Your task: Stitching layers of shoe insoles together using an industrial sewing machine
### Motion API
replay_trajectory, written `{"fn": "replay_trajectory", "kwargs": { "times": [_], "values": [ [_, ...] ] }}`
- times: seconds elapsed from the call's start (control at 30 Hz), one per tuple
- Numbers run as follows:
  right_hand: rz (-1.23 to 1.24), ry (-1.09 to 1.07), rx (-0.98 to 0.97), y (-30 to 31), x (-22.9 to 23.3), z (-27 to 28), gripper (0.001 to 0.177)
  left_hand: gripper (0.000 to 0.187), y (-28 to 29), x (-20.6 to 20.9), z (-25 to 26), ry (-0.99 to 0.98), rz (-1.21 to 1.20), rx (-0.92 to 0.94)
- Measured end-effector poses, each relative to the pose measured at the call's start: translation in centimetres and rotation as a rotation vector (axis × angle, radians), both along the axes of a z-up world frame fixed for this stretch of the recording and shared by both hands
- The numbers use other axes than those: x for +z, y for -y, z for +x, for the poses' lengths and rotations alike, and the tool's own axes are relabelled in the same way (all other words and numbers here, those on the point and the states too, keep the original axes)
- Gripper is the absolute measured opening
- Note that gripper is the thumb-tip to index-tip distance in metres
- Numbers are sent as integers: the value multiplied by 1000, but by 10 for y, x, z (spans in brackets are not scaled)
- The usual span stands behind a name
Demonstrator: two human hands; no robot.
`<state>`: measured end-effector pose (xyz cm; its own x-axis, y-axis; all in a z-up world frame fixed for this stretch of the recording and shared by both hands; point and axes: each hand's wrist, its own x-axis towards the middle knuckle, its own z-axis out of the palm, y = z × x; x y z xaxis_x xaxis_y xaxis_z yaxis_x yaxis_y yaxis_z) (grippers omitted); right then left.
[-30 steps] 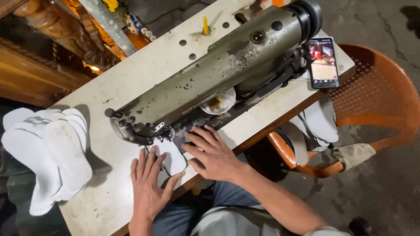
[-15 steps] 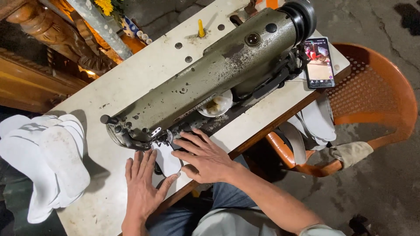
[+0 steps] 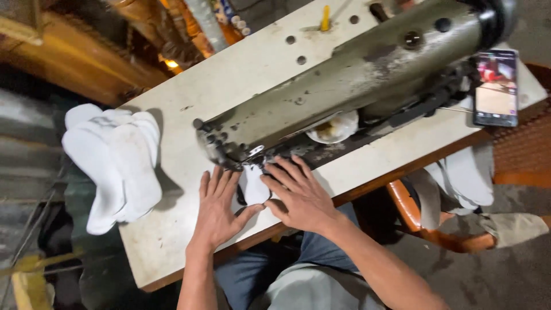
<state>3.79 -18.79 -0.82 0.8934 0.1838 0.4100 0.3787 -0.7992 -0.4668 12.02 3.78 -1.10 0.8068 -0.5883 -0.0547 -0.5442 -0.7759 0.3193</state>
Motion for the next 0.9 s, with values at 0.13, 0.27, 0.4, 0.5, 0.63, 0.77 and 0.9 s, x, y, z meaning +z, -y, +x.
{"fn": "replay_trajectory", "kwargs": {
  "times": [0.13, 0.27, 0.4, 0.5, 0.63, 0.77, 0.9],
  "values": [
    [1, -25, 4, -3, 2, 1, 44, 101, -3, 3, 3, 4, 37, -9],
    [17, -49, -15, -5, 6, 0, 44, 103, -5, 2, 7, -34, 57, -10],
    [17, -55, -42, -7, 10, 1, 43, 103, -1, 9, 11, -59, 85, -5],
    [25, -75, -59, -9, 11, 2, 43, 101, -3, 3, 17, -49, 92, -12],
    [53, -108, -68, -13, 6, 2, 43, 102, -3, 3, 20, -69, 105, -6],
    [31, -9, -147, -20, -2, 3, 41, 99, -3, 2, 22, -36, 99, -14],
    [-25, 47, -167, -20, -1, 5, 39, 89, -9, -7, 24, 60, -1, -69]
  ]
}}
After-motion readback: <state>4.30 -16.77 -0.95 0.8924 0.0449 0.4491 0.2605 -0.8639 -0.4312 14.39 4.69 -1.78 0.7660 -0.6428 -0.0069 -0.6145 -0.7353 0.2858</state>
